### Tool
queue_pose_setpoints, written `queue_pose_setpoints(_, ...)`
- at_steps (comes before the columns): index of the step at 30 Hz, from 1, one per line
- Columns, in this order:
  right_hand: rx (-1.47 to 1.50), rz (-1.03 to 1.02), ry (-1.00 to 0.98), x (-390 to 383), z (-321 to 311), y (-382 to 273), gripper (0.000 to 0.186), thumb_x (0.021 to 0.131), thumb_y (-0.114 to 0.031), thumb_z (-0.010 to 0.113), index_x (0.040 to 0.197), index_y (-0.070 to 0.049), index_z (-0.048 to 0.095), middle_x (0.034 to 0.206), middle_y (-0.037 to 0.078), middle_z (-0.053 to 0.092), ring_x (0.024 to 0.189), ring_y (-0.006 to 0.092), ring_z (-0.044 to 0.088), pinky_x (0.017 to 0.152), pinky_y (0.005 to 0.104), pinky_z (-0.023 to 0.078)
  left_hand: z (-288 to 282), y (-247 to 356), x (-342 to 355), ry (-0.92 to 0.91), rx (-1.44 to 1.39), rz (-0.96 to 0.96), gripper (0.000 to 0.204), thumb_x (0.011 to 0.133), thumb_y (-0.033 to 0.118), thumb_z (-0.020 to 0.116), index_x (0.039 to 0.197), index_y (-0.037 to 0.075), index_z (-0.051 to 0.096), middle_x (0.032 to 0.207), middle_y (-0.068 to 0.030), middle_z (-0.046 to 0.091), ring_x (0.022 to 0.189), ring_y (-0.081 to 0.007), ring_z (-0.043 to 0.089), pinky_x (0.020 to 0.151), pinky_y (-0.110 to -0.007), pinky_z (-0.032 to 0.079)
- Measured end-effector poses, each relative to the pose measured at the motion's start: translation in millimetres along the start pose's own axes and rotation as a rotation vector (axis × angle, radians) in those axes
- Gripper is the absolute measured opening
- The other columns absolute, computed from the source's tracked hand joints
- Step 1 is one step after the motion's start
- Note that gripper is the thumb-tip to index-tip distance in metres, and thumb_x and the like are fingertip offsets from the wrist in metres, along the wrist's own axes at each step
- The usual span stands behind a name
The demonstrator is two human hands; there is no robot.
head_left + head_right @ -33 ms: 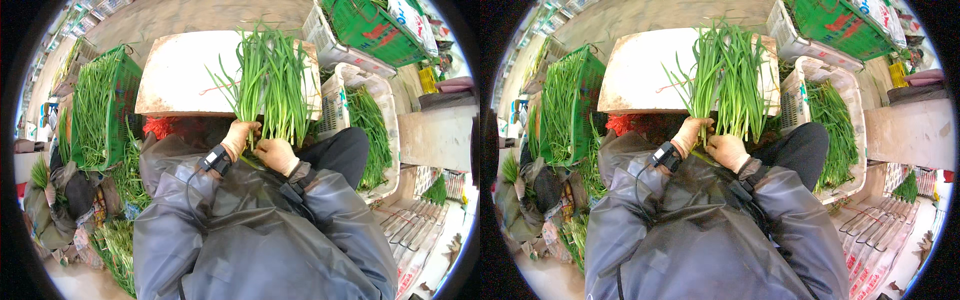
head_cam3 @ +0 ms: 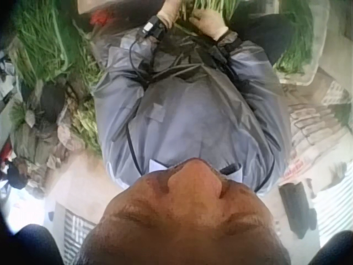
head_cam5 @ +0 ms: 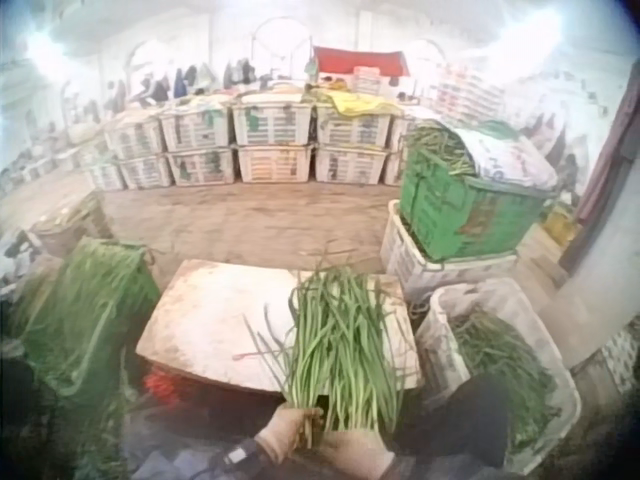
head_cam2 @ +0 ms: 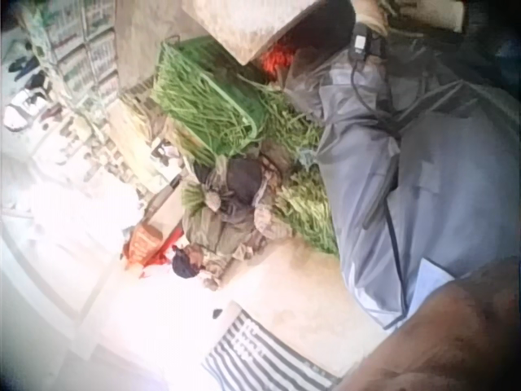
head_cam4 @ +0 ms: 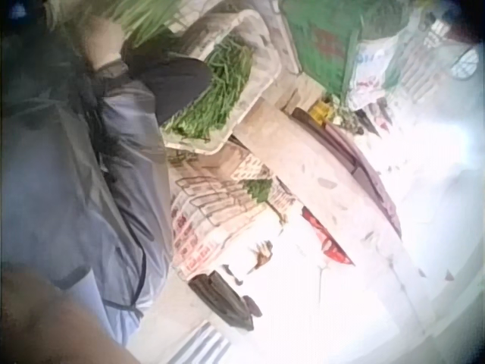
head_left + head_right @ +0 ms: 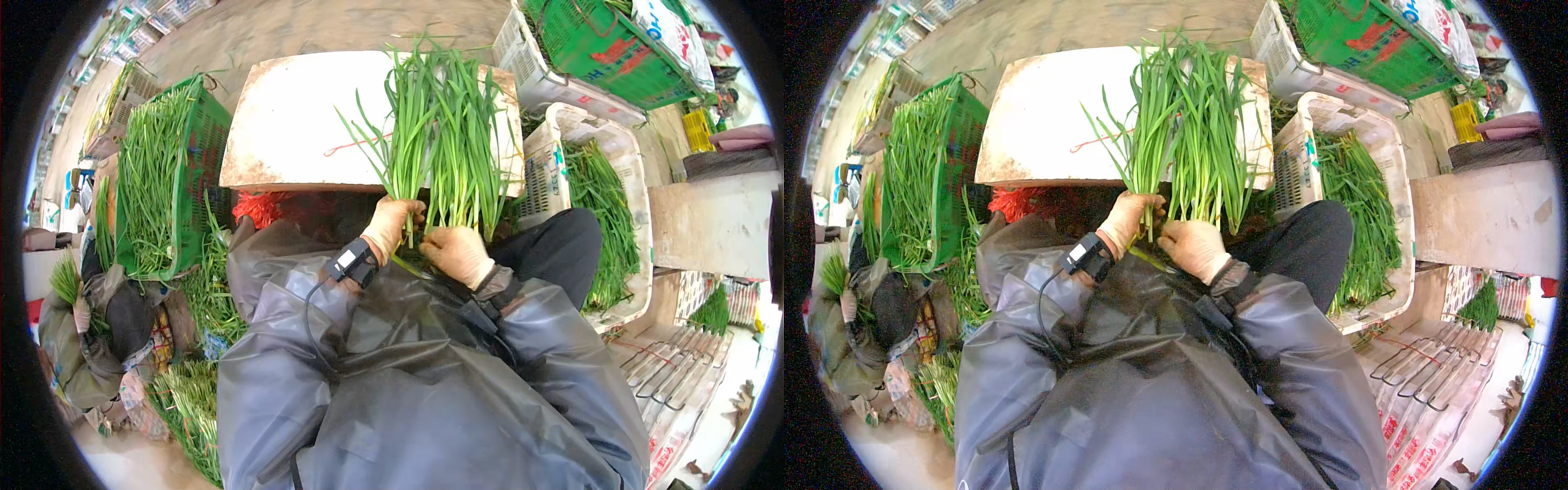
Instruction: The person gathers green onions from a white basket, aligns them into a neat bunch on a low board, and secures the bundle with a red rubber band. The person repeats this process, placing finished bundles on the floor beside the workspace.
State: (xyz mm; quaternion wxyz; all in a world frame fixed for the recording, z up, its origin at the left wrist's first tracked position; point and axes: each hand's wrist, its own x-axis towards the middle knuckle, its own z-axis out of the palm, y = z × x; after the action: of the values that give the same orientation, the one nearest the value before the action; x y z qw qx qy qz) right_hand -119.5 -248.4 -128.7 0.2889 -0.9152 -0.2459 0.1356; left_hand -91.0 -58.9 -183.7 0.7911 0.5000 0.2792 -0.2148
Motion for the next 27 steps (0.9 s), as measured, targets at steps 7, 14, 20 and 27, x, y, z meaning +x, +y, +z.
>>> queue_pose_setpoints(7,-0.06,0.35,0.338,-15.8,-26.4,38.8,0.025,0.092,-0.031,0.076,0.088,-0.006,0.075,0.072,0.019,0.07,0.069,0.0406,0.071,0.065,0.0474,0.056,24.5,-13.2,-2.0,0.094,0.045,0.101,0.04,0.082,0.01,0.082,0.115,0.0,0.063,0.096,-0.0114,0.071,0.086,-0.0262,0.069,0.074,-0.042,0.056)
queue_pose_setpoints(14,-0.004,0.541,0.121,-5.8,-12.2,41.4,0.034,0.085,-0.044,0.079,0.084,-0.01,0.078,0.083,0.018,0.075,0.083,0.0408,0.073,0.076,0.0498,0.059,43.4,-23.3,6.8,-0.05,-0.03,0.111,0.041,0.084,0.012,0.086,0.121,-0.002,0.072,0.11,-0.0141,0.077,0.093,-0.0248,0.073,0.076,-0.041,0.059)
queue_pose_setpoints(20,-0.107,0.542,0.145,-1.4,-5.7,49.6,0.029,0.084,-0.039,0.078,0.088,-0.01,0.078,0.083,0.019,0.074,0.084,0.0412,0.073,0.077,0.0496,0.059,59.8,-38.8,16.7,0.033,0.123,0.185,0.042,0.083,0.007,0.088,0.12,-0.004,0.072,0.113,-0.0141,0.078,0.095,-0.0245,0.074,0.087,-0.037,0.058)
queue_pose_setpoints(27,0.223,0.552,0.269,-14.8,-29.4,56.3,0.023,0.084,-0.03,0.076,0.084,-0.007,0.072,0.076,0.018,0.072,0.074,0.0404,0.071,0.071,0.0486,0.058,60.7,-30.2,19.8,0.137,0.381,0.134,0.03,0.079,0.002,0.082,0.107,-0.006,0.076,0.103,-0.0162,0.079,0.09,-0.0244,0.075,0.081,-0.037,0.06)
